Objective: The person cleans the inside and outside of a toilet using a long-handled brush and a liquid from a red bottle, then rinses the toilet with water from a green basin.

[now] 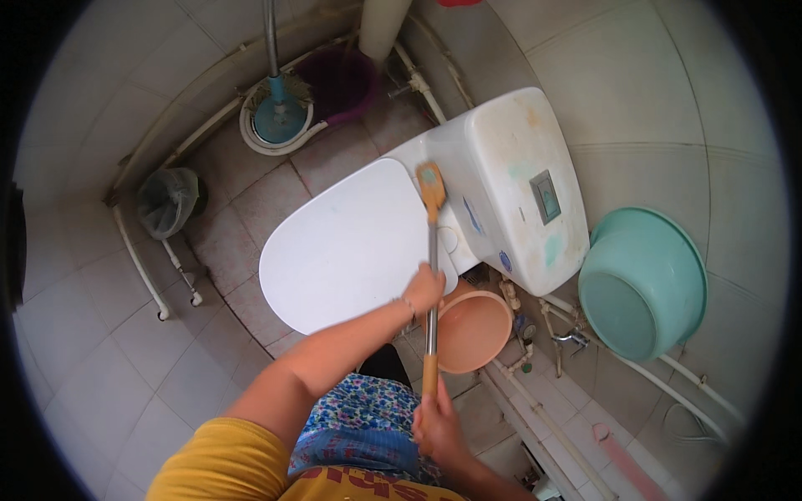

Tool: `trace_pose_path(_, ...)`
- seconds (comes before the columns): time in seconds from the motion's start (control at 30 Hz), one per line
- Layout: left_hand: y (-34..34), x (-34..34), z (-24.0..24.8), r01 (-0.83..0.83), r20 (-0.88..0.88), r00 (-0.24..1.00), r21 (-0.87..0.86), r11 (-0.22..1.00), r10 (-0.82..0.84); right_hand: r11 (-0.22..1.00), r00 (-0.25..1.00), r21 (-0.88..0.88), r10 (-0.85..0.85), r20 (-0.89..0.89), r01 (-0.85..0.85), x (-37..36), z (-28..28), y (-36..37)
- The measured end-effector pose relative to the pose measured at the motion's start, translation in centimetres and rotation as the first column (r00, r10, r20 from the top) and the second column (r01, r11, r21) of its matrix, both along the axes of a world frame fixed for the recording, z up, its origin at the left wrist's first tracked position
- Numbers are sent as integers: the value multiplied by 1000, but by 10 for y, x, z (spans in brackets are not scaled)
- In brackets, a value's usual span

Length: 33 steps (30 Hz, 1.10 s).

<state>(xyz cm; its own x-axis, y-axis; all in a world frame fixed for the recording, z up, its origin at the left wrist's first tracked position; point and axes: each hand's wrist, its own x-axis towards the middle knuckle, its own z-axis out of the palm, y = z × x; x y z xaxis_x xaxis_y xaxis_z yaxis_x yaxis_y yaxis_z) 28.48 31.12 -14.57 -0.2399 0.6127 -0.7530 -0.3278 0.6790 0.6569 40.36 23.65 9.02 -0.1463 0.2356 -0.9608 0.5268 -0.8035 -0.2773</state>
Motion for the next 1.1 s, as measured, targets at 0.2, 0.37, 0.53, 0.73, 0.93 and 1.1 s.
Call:
trace_pose_path(0.2, 67, -82, 20, -250, 81, 966, 25, 968, 247, 989, 976, -93, -132, -171, 118, -45, -21, 75)
trace_pose_path(0.37, 0, 35, 28, -124, 118, 985, -21, 992, 126, 988, 995, -131, -86, -42, 79, 51, 11, 13)
trace_pose_path(0.53, -25, 114, 61, 16, 37, 999, -16, 1000, -16, 967, 974, -142, -194, 120, 210, 123, 44, -9)
trace_pose_path(0.73, -45, 116, 70, -148, -16, 989, 35, 988, 149, 995, 993, 17, 104, -51, -103, 165, 7, -19)
trace_pose_path(0.93, -99, 164, 63, -299, -374, 886, -12, 954, 274, 960, 971, -150, 235, -33, -237, 224, 2, -18)
trace_pose_path(1.1, -16, 32, 34, -357, -217, 912, 1, 934, 349, 973, 962, 5, 228, -149, -230, 118, -39, 37)
